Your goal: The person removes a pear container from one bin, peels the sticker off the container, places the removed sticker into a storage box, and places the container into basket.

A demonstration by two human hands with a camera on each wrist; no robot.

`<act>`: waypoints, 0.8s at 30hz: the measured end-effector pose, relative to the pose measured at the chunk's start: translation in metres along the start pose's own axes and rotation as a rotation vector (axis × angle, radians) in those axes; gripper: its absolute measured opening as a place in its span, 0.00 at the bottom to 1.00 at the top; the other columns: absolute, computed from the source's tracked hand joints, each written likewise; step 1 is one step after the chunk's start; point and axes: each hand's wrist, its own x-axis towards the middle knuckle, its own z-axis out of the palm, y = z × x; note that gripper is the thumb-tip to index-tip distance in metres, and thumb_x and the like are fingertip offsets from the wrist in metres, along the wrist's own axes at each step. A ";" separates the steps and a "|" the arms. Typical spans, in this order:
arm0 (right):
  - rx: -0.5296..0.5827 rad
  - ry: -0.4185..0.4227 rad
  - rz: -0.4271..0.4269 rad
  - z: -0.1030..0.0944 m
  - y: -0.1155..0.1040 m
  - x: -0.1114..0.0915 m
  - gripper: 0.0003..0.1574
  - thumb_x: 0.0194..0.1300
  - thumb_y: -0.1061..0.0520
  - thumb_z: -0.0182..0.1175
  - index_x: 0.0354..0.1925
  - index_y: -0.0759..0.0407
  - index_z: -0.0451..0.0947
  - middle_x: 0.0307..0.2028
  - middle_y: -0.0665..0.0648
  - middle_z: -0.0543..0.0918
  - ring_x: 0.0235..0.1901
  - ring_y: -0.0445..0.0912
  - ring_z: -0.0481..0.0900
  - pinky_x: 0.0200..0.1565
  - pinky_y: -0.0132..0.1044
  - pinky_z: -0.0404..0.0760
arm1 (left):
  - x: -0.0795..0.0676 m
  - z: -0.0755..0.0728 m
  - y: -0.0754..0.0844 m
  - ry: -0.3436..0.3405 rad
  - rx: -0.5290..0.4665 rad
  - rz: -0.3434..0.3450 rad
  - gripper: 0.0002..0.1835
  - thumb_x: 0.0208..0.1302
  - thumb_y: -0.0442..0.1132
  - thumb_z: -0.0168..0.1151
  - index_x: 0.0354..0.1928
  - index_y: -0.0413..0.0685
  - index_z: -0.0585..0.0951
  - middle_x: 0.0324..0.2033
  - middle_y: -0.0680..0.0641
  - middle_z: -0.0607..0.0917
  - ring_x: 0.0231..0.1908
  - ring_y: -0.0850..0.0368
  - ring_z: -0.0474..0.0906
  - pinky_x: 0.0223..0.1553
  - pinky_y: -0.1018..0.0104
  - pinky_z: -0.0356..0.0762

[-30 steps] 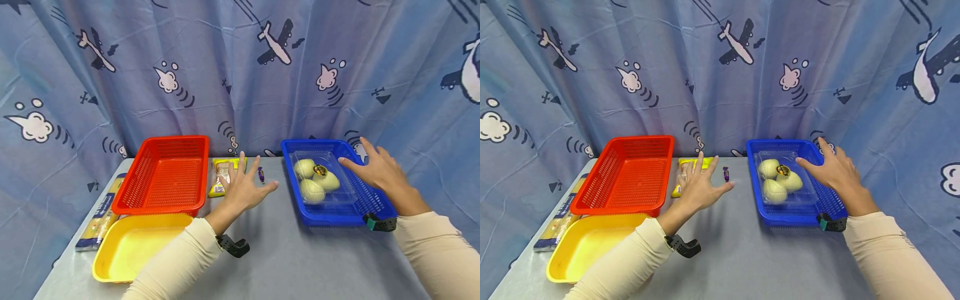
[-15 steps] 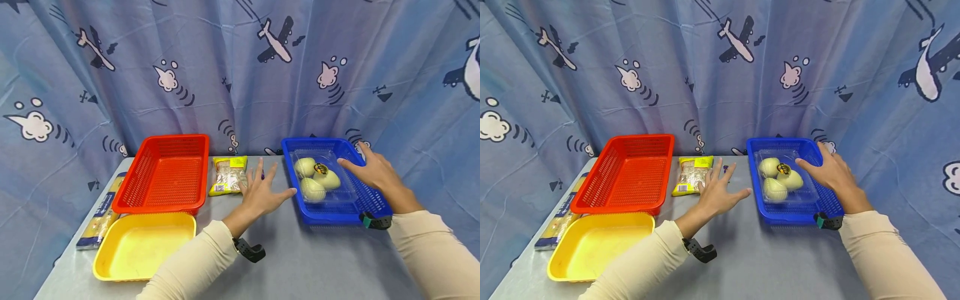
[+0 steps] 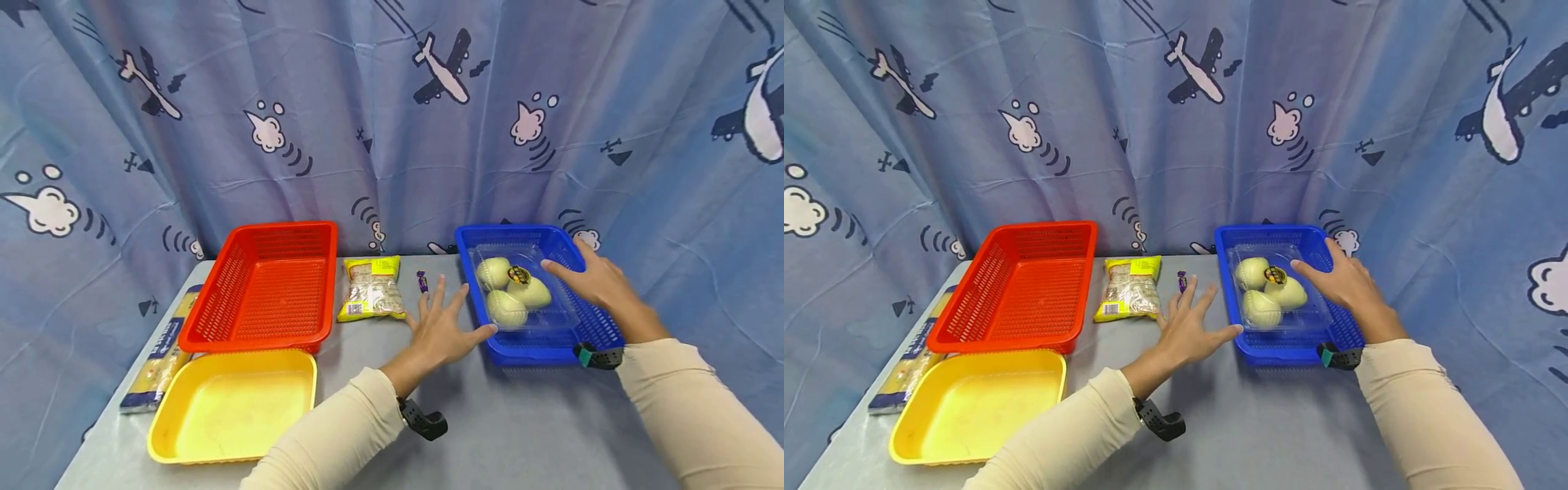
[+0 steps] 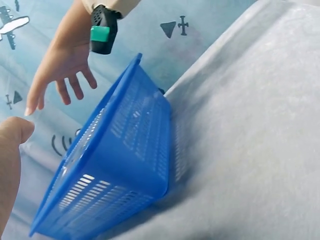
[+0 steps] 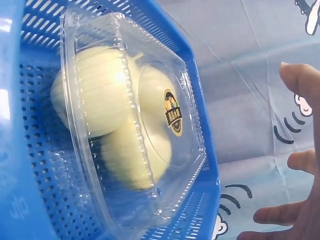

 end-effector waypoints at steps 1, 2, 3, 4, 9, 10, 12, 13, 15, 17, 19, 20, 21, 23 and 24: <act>0.003 -0.004 0.003 0.001 0.000 0.000 0.66 0.62 0.21 0.43 0.75 0.60 0.28 0.68 0.80 0.43 0.61 0.81 0.45 0.52 0.78 0.50 | 0.000 0.002 0.001 0.000 -0.002 0.002 0.46 0.54 0.76 0.53 0.74 0.74 0.55 0.75 0.52 0.40 0.69 0.34 0.46 0.59 0.26 0.35; 0.004 -0.008 0.007 0.001 0.000 0.001 0.66 0.62 0.21 0.43 0.75 0.60 0.28 0.68 0.80 0.43 0.61 0.81 0.45 0.52 0.77 0.50 | 0.000 0.004 0.002 -0.002 0.001 0.005 0.46 0.53 0.76 0.53 0.74 0.75 0.55 0.75 0.52 0.40 0.69 0.35 0.46 0.59 0.26 0.36; 0.007 -0.012 0.010 0.002 0.000 0.001 0.66 0.63 0.21 0.43 0.75 0.61 0.28 0.68 0.81 0.43 0.61 0.81 0.45 0.52 0.77 0.50 | 0.000 0.005 0.003 -0.006 0.003 0.008 0.47 0.53 0.77 0.53 0.74 0.75 0.55 0.75 0.52 0.40 0.70 0.35 0.46 0.59 0.26 0.38; 0.010 -0.016 0.012 0.003 0.000 0.001 0.66 0.63 0.21 0.42 0.75 0.61 0.28 0.68 0.81 0.43 0.61 0.81 0.45 0.52 0.77 0.49 | 0.000 0.007 0.004 -0.008 0.001 0.013 0.46 0.53 0.77 0.53 0.74 0.75 0.55 0.75 0.52 0.41 0.70 0.36 0.47 0.59 0.26 0.39; 0.031 -0.030 0.022 0.005 0.001 0.002 0.67 0.62 0.21 0.43 0.75 0.61 0.27 0.69 0.80 0.41 0.61 0.82 0.43 0.52 0.78 0.48 | -0.001 0.015 0.009 -0.025 -0.010 0.028 0.46 0.53 0.77 0.53 0.74 0.77 0.55 0.75 0.52 0.44 0.69 0.37 0.48 0.58 0.26 0.44; 0.035 -0.032 0.025 0.005 0.001 0.002 0.67 0.62 0.21 0.43 0.75 0.61 0.27 0.69 0.80 0.41 0.61 0.82 0.43 0.52 0.78 0.48 | -0.001 0.017 0.010 -0.030 -0.019 0.028 0.46 0.53 0.77 0.53 0.74 0.77 0.55 0.75 0.53 0.44 0.70 0.37 0.47 0.59 0.26 0.44; 0.039 -0.037 0.033 0.006 0.001 0.002 0.67 0.62 0.20 0.43 0.75 0.61 0.27 0.69 0.80 0.40 0.62 0.82 0.42 0.52 0.78 0.47 | -0.001 0.020 0.011 -0.038 -0.023 0.030 0.46 0.53 0.77 0.52 0.74 0.77 0.55 0.75 0.53 0.44 0.70 0.36 0.47 0.59 0.27 0.45; 0.041 -0.042 0.037 0.006 0.001 0.002 0.67 0.62 0.20 0.42 0.74 0.61 0.27 0.69 0.80 0.39 0.62 0.82 0.42 0.52 0.78 0.47 | -0.001 0.021 0.012 -0.041 -0.026 0.032 0.46 0.53 0.77 0.52 0.74 0.76 0.55 0.75 0.53 0.45 0.70 0.36 0.47 0.59 0.27 0.45; 0.045 -0.056 0.047 0.007 0.001 0.003 0.68 0.61 0.20 0.42 0.74 0.61 0.26 0.69 0.79 0.39 0.62 0.81 0.41 0.53 0.78 0.47 | 0.000 0.023 0.013 -0.054 -0.030 0.039 0.46 0.53 0.77 0.51 0.74 0.75 0.56 0.75 0.54 0.44 0.69 0.36 0.47 0.59 0.27 0.46; 0.052 -0.072 0.055 0.007 0.002 0.003 0.68 0.61 0.19 0.41 0.74 0.62 0.26 0.69 0.79 0.38 0.62 0.81 0.41 0.53 0.78 0.47 | 0.000 0.026 0.014 -0.065 -0.035 0.047 0.46 0.54 0.77 0.51 0.74 0.73 0.56 0.75 0.53 0.44 0.69 0.36 0.48 0.59 0.27 0.47; 0.060 -0.089 0.063 0.008 0.003 0.005 0.69 0.61 0.19 0.40 0.74 0.62 0.26 0.69 0.79 0.37 0.62 0.81 0.40 0.53 0.78 0.47 | 0.001 0.029 0.015 -0.076 -0.042 0.050 0.46 0.55 0.76 0.51 0.74 0.72 0.56 0.75 0.54 0.44 0.69 0.36 0.48 0.58 0.27 0.48; 0.064 -0.094 0.066 0.009 0.004 0.005 0.69 0.61 0.19 0.40 0.74 0.62 0.26 0.69 0.79 0.37 0.63 0.81 0.40 0.53 0.78 0.47 | 0.001 0.031 0.016 -0.081 -0.043 0.052 0.46 0.55 0.76 0.51 0.74 0.72 0.56 0.75 0.54 0.44 0.69 0.36 0.49 0.58 0.27 0.48; 0.067 -0.097 0.068 0.010 0.005 0.006 0.69 0.61 0.19 0.40 0.74 0.63 0.26 0.69 0.79 0.37 0.63 0.80 0.40 0.54 0.77 0.47 | 0.002 0.033 0.017 -0.084 -0.044 0.053 0.46 0.55 0.76 0.51 0.74 0.72 0.55 0.75 0.54 0.44 0.69 0.36 0.49 0.58 0.27 0.49; 0.076 -0.106 0.073 0.011 0.007 0.007 0.69 0.61 0.19 0.40 0.74 0.64 0.26 0.69 0.80 0.37 0.63 0.80 0.40 0.54 0.77 0.47 | 0.002 0.036 0.017 -0.091 -0.048 0.056 0.45 0.56 0.75 0.52 0.74 0.72 0.55 0.75 0.55 0.44 0.69 0.37 0.49 0.58 0.28 0.49; 0.080 -0.111 0.076 0.012 0.008 0.007 0.69 0.61 0.19 0.40 0.74 0.64 0.26 0.69 0.80 0.37 0.63 0.80 0.40 0.54 0.76 0.47 | 0.002 0.038 0.018 -0.094 -0.052 0.058 0.45 0.56 0.75 0.52 0.74 0.72 0.55 0.75 0.55 0.44 0.69 0.37 0.50 0.59 0.28 0.50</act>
